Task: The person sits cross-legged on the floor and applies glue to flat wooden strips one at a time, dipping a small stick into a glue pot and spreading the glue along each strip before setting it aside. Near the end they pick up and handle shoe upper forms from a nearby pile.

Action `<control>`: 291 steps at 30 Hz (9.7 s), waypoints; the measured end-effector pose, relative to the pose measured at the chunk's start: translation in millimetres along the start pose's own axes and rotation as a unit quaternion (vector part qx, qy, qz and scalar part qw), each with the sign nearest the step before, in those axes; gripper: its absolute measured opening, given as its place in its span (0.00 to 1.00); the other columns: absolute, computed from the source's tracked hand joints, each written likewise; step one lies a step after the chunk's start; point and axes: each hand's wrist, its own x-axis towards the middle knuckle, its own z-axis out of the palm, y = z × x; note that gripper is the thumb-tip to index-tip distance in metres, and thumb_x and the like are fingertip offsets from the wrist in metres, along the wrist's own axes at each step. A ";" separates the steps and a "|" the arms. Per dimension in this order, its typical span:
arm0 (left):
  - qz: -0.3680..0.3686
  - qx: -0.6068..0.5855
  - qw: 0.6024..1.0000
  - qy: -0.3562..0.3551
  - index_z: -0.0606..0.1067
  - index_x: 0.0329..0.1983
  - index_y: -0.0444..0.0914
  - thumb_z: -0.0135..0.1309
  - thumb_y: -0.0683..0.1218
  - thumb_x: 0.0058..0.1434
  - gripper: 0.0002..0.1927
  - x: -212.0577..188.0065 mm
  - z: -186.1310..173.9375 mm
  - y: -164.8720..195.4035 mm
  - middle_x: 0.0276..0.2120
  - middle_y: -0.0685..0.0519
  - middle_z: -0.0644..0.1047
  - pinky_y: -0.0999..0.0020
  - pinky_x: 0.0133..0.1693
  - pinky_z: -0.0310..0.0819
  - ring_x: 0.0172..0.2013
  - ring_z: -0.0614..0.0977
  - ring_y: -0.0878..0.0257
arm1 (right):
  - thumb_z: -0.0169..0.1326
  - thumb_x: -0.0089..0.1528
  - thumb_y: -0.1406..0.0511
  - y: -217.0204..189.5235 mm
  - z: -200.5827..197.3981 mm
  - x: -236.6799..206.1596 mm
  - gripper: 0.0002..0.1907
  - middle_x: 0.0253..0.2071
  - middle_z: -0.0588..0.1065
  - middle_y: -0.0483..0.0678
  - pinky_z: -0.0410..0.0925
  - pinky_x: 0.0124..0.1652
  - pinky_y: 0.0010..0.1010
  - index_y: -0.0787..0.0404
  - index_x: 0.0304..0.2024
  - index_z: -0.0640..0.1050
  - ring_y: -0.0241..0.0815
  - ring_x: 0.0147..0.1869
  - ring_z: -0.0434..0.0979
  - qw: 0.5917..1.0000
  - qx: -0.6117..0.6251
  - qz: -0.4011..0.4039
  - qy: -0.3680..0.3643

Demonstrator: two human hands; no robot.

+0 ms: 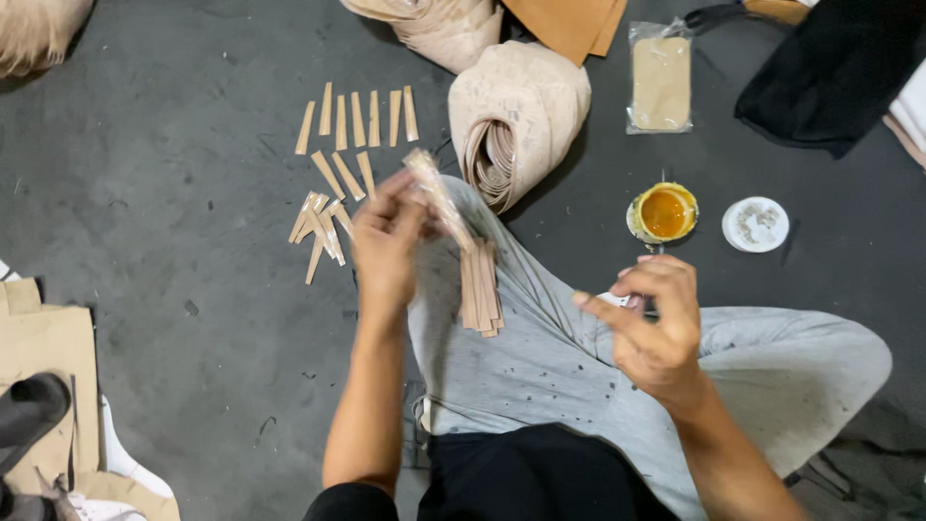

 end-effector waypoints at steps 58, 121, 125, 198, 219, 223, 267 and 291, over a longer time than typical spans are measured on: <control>-0.101 0.030 0.992 0.067 0.76 0.47 0.28 0.56 0.38 0.66 0.09 -52.6 -25.6 -26.5 0.35 0.48 0.83 0.73 0.38 0.78 0.34 0.83 0.66 | 0.70 0.49 0.75 -20.2 131.9 -33.5 0.48 0.38 0.72 0.49 0.69 0.32 0.24 0.60 0.70 0.63 0.33 0.34 0.71 0.858 0.291 0.403 -0.130; -0.215 -0.108 0.932 -0.270 0.67 0.68 0.31 0.54 0.33 0.65 0.27 -86.8 120.8 -6.0 0.41 0.50 0.76 0.64 0.39 0.87 0.40 0.81 0.65 | 0.42 0.54 0.83 28.8 -22.3 8.1 0.28 0.49 0.73 0.51 0.69 0.53 0.31 0.59 0.50 0.81 0.47 0.55 0.75 0.972 0.141 0.185 -0.044; -0.221 -0.130 0.935 -0.246 0.66 0.68 0.32 0.54 0.34 0.65 0.27 -82.1 115.3 -5.9 0.42 0.49 0.78 0.64 0.38 0.86 0.40 0.83 0.64 | 0.45 0.51 0.83 18.8 -24.7 -7.5 0.26 0.47 0.73 0.49 0.69 0.55 0.36 0.57 0.43 0.83 0.48 0.56 0.75 0.981 0.134 0.136 -0.041; 0.121 0.481 0.850 0.177 0.79 0.51 0.32 0.50 0.36 0.62 0.15 -15.0 -91.0 -53.0 0.38 0.42 0.83 0.60 0.42 0.77 0.37 0.85 0.52 | 0.56 0.62 0.75 -22.4 97.2 -7.9 0.32 0.41 0.76 0.50 0.73 0.40 0.27 0.62 0.69 0.66 0.37 0.40 0.77 0.914 0.225 0.306 -0.147; -0.178 0.068 0.979 -0.070 0.79 0.52 0.27 0.58 0.37 0.63 0.14 -74.8 -19.0 -35.1 0.35 0.52 0.84 0.75 0.38 0.79 0.33 0.82 0.69 | 0.61 0.56 0.79 -15.6 118.8 -25.5 0.54 0.40 0.75 0.50 0.74 0.50 0.28 0.58 0.77 0.47 0.34 0.44 0.77 0.700 0.563 0.439 -0.027; -0.108 0.080 0.991 0.004 0.78 0.51 0.27 0.56 0.35 0.63 0.13 -70.5 -22.7 -37.6 0.37 0.51 0.82 0.76 0.39 0.78 0.34 0.81 0.70 | 0.62 0.56 0.76 -15.4 116.5 -25.8 0.54 0.40 0.74 0.49 0.75 0.49 0.28 0.58 0.78 0.48 0.34 0.44 0.77 0.728 0.528 0.436 -0.037; -0.130 -0.023 0.988 -0.078 0.78 0.54 0.26 0.57 0.35 0.65 0.15 -53.9 15.7 -18.4 0.39 0.46 0.82 0.67 0.41 0.83 0.36 0.83 0.63 | 0.50 0.62 0.79 103.2 43.3 -56.7 0.30 0.52 0.73 0.54 0.67 0.56 0.41 0.60 0.67 0.73 0.53 0.56 0.71 0.962 -0.056 0.263 -0.049; -0.182 -0.023 0.941 -0.283 0.69 0.66 0.30 0.55 0.31 0.62 0.27 -57.3 124.2 -18.6 0.40 0.51 0.76 0.70 0.40 0.85 0.40 0.80 0.68 | 0.42 0.58 0.83 67.3 -16.5 -7.5 0.26 0.53 0.71 0.52 0.66 0.62 0.30 0.64 0.56 0.77 0.44 0.60 0.74 0.932 0.275 0.235 -0.041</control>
